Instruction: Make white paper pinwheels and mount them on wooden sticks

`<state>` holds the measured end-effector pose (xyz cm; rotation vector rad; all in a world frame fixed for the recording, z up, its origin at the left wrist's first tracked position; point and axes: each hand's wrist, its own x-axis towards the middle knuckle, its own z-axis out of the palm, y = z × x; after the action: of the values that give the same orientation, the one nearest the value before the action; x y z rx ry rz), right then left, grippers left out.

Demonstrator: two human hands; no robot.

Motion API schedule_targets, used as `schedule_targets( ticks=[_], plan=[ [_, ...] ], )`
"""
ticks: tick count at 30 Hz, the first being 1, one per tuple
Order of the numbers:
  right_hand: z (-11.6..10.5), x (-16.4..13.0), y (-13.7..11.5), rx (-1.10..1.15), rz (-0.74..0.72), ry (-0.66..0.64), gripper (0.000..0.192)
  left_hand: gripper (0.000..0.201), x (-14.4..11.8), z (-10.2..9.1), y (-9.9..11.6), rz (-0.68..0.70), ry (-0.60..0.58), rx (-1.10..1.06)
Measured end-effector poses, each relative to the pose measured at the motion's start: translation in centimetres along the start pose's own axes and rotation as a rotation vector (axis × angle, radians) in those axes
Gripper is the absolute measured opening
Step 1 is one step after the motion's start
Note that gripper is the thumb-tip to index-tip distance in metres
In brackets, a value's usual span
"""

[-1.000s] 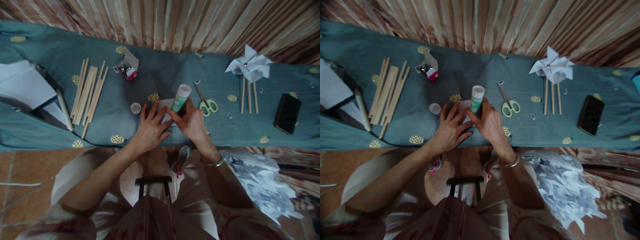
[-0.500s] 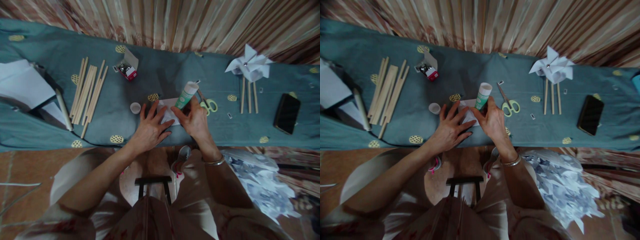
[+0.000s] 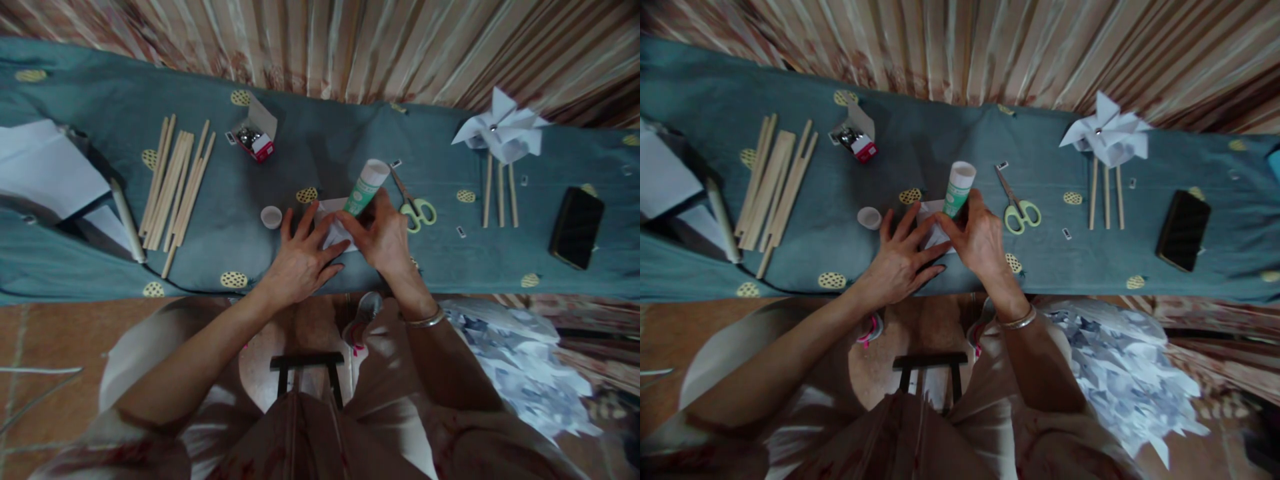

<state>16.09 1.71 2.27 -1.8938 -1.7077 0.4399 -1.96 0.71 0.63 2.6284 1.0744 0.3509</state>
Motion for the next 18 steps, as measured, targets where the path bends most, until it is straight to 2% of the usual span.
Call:
schedule_targets(
  ticks=[9, 18],
  plan=[
    [0.11, -0.24, -0.43, 0.043, -0.02, -0.04, 0.05, 0.041, -0.05, 0.06, -0.09, 0.016, 0.005, 0.007],
    [-0.49, -0.82, 0.08, 0.052, -0.006, -0.012, 0.043, 0.041, -0.04, 0.04, -0.06, -0.007, -0.004, 0.02]
  ],
)
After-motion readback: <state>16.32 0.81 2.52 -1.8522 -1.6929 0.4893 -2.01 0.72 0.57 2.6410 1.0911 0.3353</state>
